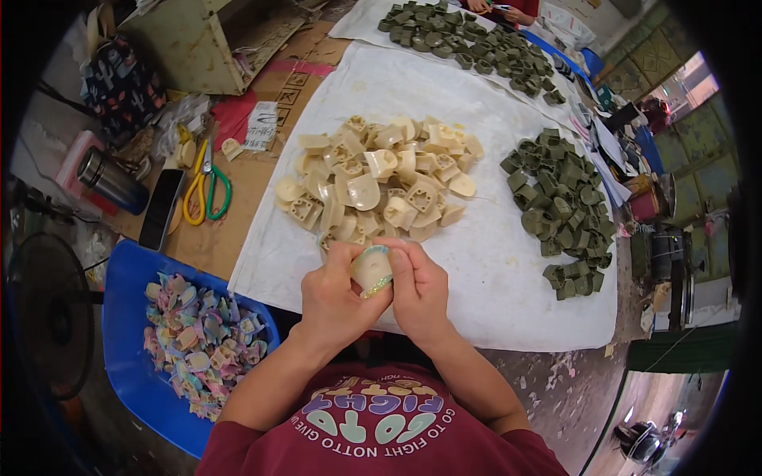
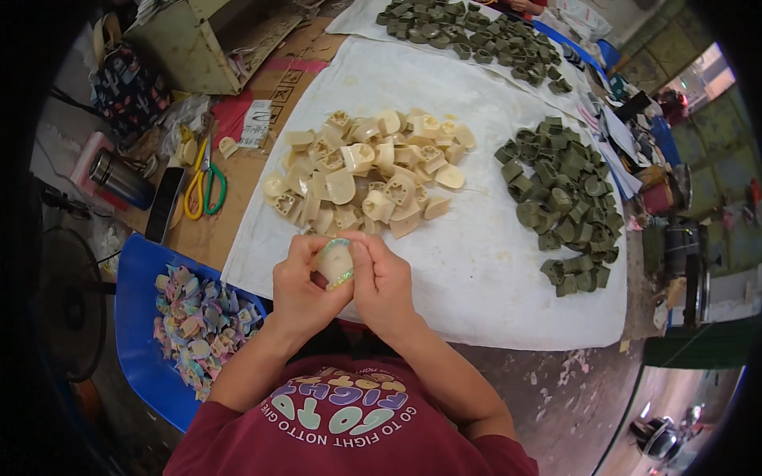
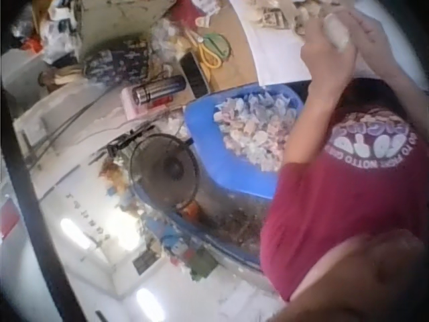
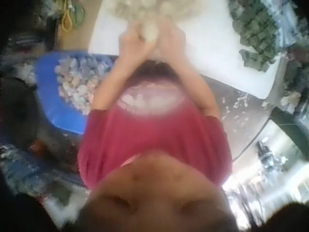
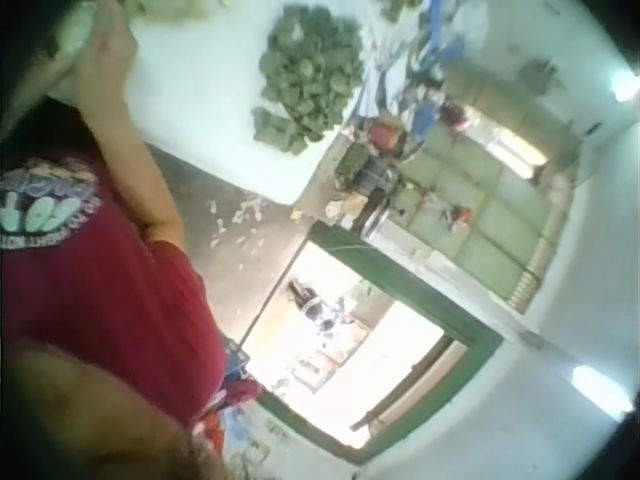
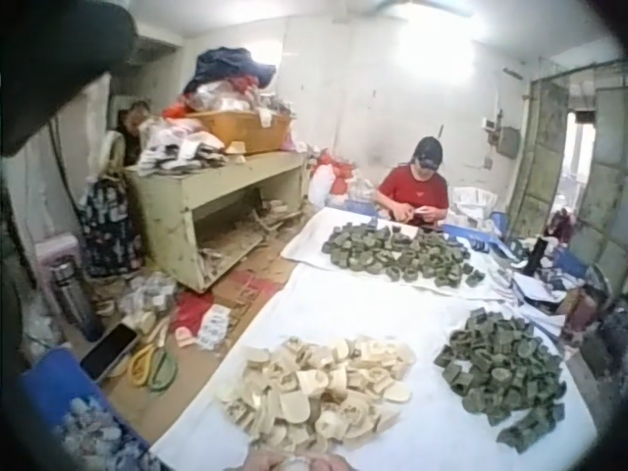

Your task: The person sits at a table and repeatedly picks up small, beige plastic components. They insert a small, iridescent circular piece into the center of each beige part and then place the assembled unit into a blue bin. The process is repetitive and involves handling individual items one at a time.

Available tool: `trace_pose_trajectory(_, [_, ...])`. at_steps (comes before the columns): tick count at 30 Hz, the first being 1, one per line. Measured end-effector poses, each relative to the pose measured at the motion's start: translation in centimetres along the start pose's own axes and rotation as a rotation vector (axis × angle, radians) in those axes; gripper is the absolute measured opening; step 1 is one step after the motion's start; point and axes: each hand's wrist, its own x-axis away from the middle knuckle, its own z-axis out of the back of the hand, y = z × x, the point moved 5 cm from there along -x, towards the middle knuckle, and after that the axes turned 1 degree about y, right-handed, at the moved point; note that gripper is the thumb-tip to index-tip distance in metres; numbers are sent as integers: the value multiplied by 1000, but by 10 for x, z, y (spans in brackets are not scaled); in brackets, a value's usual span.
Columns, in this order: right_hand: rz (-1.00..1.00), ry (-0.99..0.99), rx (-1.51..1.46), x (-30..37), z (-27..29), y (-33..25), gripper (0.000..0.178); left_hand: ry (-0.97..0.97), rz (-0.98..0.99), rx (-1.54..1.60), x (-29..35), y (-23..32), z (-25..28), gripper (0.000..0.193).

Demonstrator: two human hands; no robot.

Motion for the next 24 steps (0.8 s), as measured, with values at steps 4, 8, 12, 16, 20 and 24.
trace_pose_trajectory(4, [-39,-112,-216,-5,-3,1,26,-22,48,-3,-2,-8,5,41])
trace_pose_trajectory(8, [3,-44,18,2,-12,-4,25,-13,27,-66,1,-11,3,40])
trace_pose_trajectory(12, [-4,-142,35,3,-18,-1,28,-29,15,-145,6,-16,7,40])
trace_pose_trajectory(16, [-11,-212,85,2,-27,9,30,-20,30,-190,15,-27,19,40])
trace_pose_trajectory(20, [291,-192,380,0,-28,5,31,286,139,-184,37,-79,114,32])
trace_pose_trajectory(24, [428,-231,634,4,-31,19,24,569,45,-1094,81,-93,230,56])
